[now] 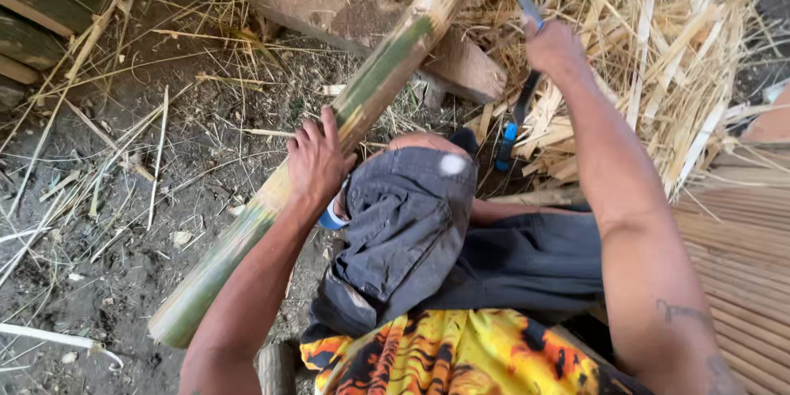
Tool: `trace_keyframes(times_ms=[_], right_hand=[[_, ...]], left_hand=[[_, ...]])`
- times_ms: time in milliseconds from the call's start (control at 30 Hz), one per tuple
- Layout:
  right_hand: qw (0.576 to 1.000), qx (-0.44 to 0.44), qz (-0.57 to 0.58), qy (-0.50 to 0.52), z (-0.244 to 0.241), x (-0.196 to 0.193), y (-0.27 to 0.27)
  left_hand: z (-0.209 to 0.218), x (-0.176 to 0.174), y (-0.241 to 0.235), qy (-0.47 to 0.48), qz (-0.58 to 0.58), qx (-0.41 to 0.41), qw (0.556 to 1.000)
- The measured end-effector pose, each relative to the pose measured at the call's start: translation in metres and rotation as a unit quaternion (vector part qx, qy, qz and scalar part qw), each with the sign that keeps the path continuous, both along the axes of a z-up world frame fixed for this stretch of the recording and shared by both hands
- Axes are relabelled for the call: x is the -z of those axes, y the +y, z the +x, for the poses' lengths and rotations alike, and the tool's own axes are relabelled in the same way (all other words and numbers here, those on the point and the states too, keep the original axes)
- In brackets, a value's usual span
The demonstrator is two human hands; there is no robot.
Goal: The person sits cross-legged on the ground and uses a machete to shave the outer layer of a long bamboo pole. They hold the pole with their left hand and repeatedly strike it with the machete in their right hand, removing strips of bamboo skin.
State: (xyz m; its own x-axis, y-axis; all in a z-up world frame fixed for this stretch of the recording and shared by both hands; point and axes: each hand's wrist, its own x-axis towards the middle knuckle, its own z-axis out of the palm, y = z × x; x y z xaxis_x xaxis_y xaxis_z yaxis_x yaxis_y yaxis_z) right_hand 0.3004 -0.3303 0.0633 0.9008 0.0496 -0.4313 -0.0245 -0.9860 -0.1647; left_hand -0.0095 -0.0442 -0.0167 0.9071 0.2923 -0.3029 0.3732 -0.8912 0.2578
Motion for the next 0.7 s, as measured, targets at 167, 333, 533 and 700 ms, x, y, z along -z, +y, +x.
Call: trace_keyframes(times_ms=[167, 333, 533, 700], right_hand=[[0.992, -0.086, -0.036, -0.089, -0.01, 0.017, -0.003], [0.984, -0.14, -0.035, -0.107, -0.021, 0.042, 0.003], [0.972, -0.204, -0.024, -0.111, -0.035, 0.076, 0.001], [0.955, -0.254, 0.051, -0.145, -0.068, 0.099, 0.026]], left_hand=[[-0.023, 0.029, 0.015, 0.0, -0.004, 0.007, 1.0], [-0.14, 0.052, 0.082, 0.039, -0.037, -0.03, 0.998], [-0.237, 0.057, 0.156, 0.324, -0.085, -0.056, 0.94], [-0.116, 0.056, 0.107, 0.095, -0.118, -0.078, 0.985]])
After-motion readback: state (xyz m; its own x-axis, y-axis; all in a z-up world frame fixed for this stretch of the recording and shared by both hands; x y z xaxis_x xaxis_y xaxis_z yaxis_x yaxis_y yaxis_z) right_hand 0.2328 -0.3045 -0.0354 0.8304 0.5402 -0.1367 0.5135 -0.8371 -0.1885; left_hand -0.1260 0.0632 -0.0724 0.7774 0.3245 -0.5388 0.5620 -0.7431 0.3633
